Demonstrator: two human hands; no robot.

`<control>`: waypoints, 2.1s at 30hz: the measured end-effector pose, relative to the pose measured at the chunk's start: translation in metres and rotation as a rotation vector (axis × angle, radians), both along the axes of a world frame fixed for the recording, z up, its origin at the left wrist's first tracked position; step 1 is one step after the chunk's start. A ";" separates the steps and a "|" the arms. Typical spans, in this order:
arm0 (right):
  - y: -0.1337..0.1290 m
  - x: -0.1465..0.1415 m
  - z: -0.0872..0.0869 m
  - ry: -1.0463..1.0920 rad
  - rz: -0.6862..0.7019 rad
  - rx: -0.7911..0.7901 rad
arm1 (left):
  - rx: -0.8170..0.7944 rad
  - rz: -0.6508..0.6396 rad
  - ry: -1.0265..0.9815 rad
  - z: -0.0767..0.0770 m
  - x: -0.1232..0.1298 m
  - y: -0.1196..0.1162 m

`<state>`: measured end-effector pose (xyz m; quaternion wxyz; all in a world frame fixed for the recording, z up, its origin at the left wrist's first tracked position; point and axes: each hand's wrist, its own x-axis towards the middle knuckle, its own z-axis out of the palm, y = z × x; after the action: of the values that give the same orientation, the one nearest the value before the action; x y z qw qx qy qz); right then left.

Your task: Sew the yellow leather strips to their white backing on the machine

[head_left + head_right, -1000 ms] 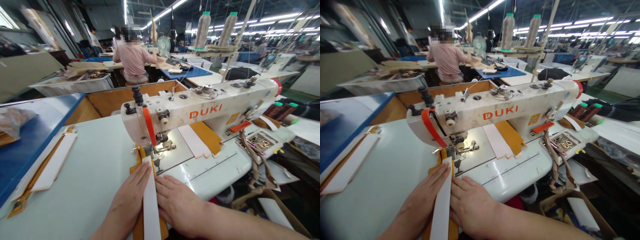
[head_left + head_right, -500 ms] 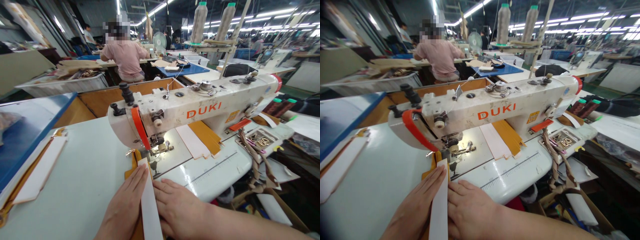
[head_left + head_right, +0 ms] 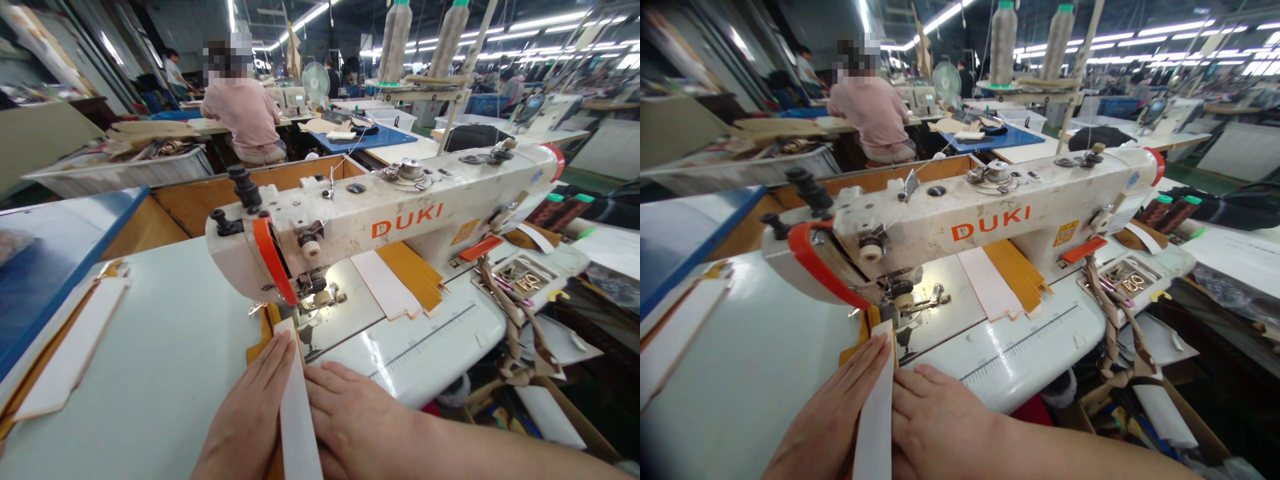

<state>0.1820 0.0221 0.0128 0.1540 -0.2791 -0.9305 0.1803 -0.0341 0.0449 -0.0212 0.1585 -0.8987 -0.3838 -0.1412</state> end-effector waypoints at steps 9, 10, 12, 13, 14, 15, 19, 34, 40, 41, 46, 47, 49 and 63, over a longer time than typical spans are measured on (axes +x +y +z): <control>-0.001 0.000 -0.003 -0.011 0.004 0.040 | 0.004 -0.014 0.050 0.006 0.000 0.001; -0.002 0.002 -0.005 -0.022 0.011 0.057 | 0.008 -0.011 0.044 0.005 0.000 0.001; -0.006 0.006 -0.008 -0.050 0.038 0.103 | 0.006 -0.010 0.019 0.003 -0.001 0.001; -0.009 0.009 -0.010 -0.064 0.048 0.132 | 0.002 -0.005 0.010 0.001 -0.001 0.001; -0.012 0.012 -0.011 -0.079 0.056 0.160 | -0.003 0.001 0.008 0.000 -0.002 0.002; -0.014 0.015 -0.012 -0.092 0.061 0.185 | -0.007 0.007 0.012 -0.002 -0.002 0.002; -0.018 0.022 -0.009 -0.125 0.077 0.184 | -0.038 0.021 0.061 -0.004 -0.003 0.002; 0.012 -0.004 -0.020 0.106 -0.067 0.251 | -0.072 0.052 0.096 0.016 0.009 -0.001; 0.025 -0.010 -0.021 0.093 -0.087 0.294 | -0.092 0.045 0.094 0.011 0.008 -0.001; 0.027 -0.010 -0.019 0.081 -0.057 0.317 | -0.088 0.044 0.100 0.010 0.008 -0.001; 0.035 -0.009 -0.015 0.059 0.036 0.424 | -0.058 0.008 0.096 0.009 0.010 -0.003; 0.035 -0.009 -0.014 0.059 0.049 0.437 | -0.057 0.001 0.090 0.009 0.011 -0.003; 0.036 -0.010 -0.014 0.053 0.073 0.456 | -0.056 0.009 0.073 0.008 0.012 -0.004; 0.050 -0.002 -0.014 0.060 0.164 0.519 | 0.110 0.103 0.078 -0.002 0.024 -0.005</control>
<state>0.1799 0.0717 -0.0010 0.2330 -0.1486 -0.9600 -0.0441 -0.0103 0.0395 -0.0234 0.2295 -0.8725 -0.4149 -0.1183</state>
